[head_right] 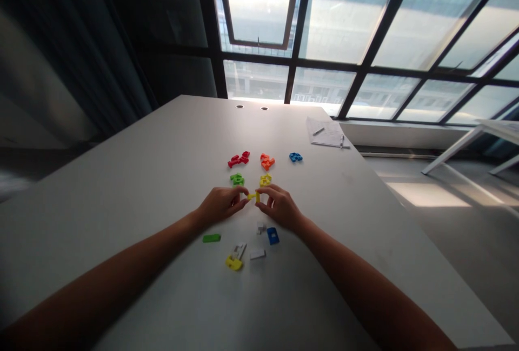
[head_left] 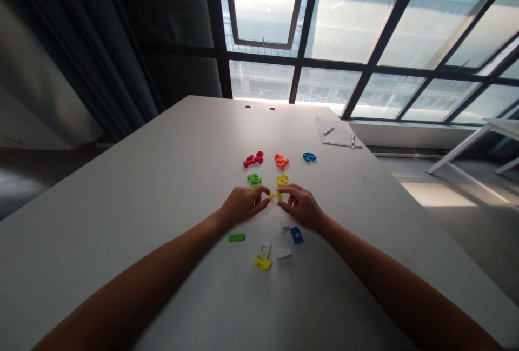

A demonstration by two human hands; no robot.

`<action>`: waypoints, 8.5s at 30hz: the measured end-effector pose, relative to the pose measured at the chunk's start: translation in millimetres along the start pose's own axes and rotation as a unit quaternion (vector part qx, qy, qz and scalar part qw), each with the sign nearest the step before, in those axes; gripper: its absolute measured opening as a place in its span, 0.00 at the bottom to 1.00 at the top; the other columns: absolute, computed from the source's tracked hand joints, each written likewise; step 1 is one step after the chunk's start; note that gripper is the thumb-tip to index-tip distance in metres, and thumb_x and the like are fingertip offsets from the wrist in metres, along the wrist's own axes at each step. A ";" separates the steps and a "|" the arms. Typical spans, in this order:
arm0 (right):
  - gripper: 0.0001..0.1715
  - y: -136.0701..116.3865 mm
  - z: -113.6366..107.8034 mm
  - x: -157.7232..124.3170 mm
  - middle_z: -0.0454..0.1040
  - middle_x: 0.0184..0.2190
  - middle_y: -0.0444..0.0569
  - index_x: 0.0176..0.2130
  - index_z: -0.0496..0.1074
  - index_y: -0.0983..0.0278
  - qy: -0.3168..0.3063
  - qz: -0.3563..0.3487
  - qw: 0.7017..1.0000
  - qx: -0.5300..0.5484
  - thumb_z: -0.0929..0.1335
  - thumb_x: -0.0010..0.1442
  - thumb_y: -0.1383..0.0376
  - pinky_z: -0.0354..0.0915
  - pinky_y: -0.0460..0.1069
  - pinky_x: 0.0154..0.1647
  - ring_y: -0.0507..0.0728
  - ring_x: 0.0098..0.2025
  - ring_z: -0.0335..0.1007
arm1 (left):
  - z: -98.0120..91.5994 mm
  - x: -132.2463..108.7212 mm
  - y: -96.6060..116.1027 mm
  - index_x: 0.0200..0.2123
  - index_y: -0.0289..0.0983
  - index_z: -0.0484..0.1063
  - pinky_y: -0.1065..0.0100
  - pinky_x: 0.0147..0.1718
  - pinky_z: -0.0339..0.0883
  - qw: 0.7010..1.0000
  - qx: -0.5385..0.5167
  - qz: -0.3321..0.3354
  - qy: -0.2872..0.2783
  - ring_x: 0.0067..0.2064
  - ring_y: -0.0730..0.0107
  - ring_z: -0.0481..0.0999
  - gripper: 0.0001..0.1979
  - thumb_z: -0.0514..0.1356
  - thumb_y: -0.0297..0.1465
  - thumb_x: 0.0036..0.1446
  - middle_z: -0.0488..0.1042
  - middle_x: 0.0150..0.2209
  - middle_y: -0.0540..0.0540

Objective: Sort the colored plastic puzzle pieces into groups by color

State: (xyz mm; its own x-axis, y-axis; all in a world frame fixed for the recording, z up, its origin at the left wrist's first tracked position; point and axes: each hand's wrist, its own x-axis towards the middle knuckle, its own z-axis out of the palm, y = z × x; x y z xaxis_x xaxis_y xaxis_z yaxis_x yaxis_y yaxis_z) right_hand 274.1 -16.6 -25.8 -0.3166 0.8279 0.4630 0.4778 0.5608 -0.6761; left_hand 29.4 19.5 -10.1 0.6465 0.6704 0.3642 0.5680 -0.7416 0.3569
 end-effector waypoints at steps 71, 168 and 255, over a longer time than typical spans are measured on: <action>0.20 -13.1 10.0 3.4 0.81 0.38 0.50 0.41 0.76 0.63 0.015 0.148 0.964 0.219 0.78 0.53 0.55 0.77 0.54 0.45 0.58 0.39 0.80 | -2.9 3.2 1.7 0.50 0.41 0.73 0.71 0.29 0.61 0.997 -0.013 0.007 -0.071 0.28 0.71 0.77 0.19 0.61 0.47 0.64 0.80 0.30 0.53; 0.21 -6.7 1.6 1.2 0.79 0.40 0.50 0.49 0.75 0.64 -0.030 0.063 0.995 0.065 0.76 0.55 0.64 0.72 0.52 0.40 0.55 0.38 0.75 | -1.4 1.4 0.6 0.53 0.40 0.71 0.71 0.29 0.61 0.996 -0.006 0.014 -0.084 0.28 0.71 0.77 0.17 0.57 0.43 0.68 0.80 0.31 0.51; 0.22 -79.2 -39.4 8.2 0.79 0.36 0.46 0.42 0.78 0.60 -0.455 0.015 0.878 -0.149 0.80 0.49 0.56 0.57 0.46 0.29 0.56 0.36 0.73 | 1.3 2.2 -1.0 0.42 0.43 0.80 0.70 0.33 0.63 0.995 0.034 0.049 -0.076 0.33 0.70 0.78 0.12 0.56 0.36 0.68 0.83 0.36 0.50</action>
State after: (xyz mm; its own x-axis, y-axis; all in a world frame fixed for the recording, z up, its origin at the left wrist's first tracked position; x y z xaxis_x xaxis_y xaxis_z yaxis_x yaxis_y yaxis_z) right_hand 265.9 -54.5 54.2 -0.7586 0.5812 -0.2946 0.6478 0.6242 -0.4368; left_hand 31.0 21.7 -10.7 0.7670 0.5872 0.2586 0.5281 -0.8067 0.2652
